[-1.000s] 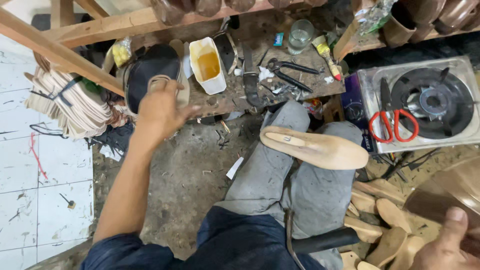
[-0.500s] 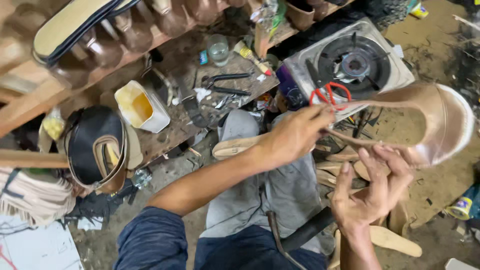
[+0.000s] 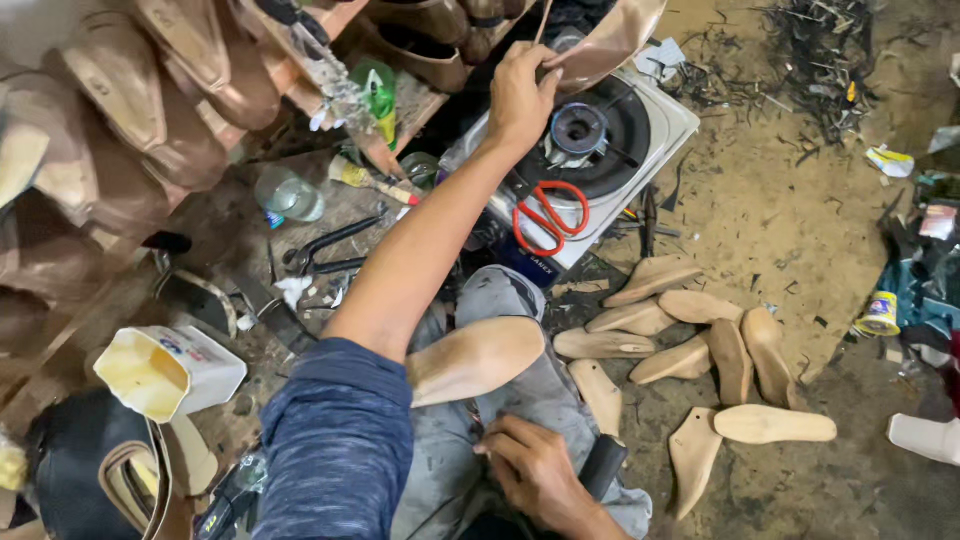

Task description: The person inserts a wooden insole into a brown shoe upper and uses pliers and a hammer to secure the insole to the shoe. The person repeatedly taps the insole and edges to ensure a tight fit.

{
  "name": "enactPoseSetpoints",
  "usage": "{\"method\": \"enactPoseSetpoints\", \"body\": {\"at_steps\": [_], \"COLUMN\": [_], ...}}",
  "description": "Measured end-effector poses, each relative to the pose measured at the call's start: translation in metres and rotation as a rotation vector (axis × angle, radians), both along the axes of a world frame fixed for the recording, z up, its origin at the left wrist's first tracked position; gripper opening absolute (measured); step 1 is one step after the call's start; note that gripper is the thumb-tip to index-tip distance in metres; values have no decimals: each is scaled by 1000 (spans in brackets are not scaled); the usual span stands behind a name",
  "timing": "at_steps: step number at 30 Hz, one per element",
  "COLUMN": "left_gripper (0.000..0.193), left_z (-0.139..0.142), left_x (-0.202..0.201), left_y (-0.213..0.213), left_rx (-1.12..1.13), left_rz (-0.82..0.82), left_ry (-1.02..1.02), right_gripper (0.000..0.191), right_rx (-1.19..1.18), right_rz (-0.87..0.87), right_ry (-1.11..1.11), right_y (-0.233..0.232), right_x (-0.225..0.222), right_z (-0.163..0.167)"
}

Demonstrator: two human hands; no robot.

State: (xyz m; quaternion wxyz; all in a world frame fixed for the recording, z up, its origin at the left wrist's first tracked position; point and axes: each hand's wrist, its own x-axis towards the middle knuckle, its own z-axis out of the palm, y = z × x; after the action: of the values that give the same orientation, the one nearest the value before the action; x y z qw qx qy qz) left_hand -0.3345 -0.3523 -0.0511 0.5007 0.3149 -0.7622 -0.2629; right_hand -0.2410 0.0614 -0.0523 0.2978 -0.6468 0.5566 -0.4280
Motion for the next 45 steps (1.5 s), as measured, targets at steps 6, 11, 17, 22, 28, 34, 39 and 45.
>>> {"method": "enactPoseSetpoints", "body": {"at_steps": [6, 11, 17, 22, 28, 34, 39, 45], "left_gripper": [22, 23, 22, 23, 24, 19, 20, 19], "left_z": [-20, -21, -22, -15, 18, 51, 48, 8], "left_x": [-40, -49, -5, 43, 96, 132, 135, 86], "left_y": [6, 24, 45, 45, 55, 75, 72, 40], "left_rx": [77, 231, 339, 575, 296, -17, -210, -247], "left_rz": [-103, -162, -254, -268, -64, -91, -82, -53], "left_ry": [68, 55, 78, 143, -115, -239, -324, -288], "right_gripper": [20, 20, 17, 17, 17, 17, 17, 14], "right_rx": [37, 60, 61, 20, -4, -19, -27, 27], "right_rz": [-32, -29, -26, -32, 2, -3, -7, -1], "right_ry": [-43, -29, -27, 16, 25, 58, 77, 71], "right_y": [-9, -11, -9, -4, 0, 1, 0, -4], "right_x": [-4, -7, -6, -3, 1, 6, 6, 3], "right_z": [1, 7, 8, 2, -3, -4, -3, 0]}}
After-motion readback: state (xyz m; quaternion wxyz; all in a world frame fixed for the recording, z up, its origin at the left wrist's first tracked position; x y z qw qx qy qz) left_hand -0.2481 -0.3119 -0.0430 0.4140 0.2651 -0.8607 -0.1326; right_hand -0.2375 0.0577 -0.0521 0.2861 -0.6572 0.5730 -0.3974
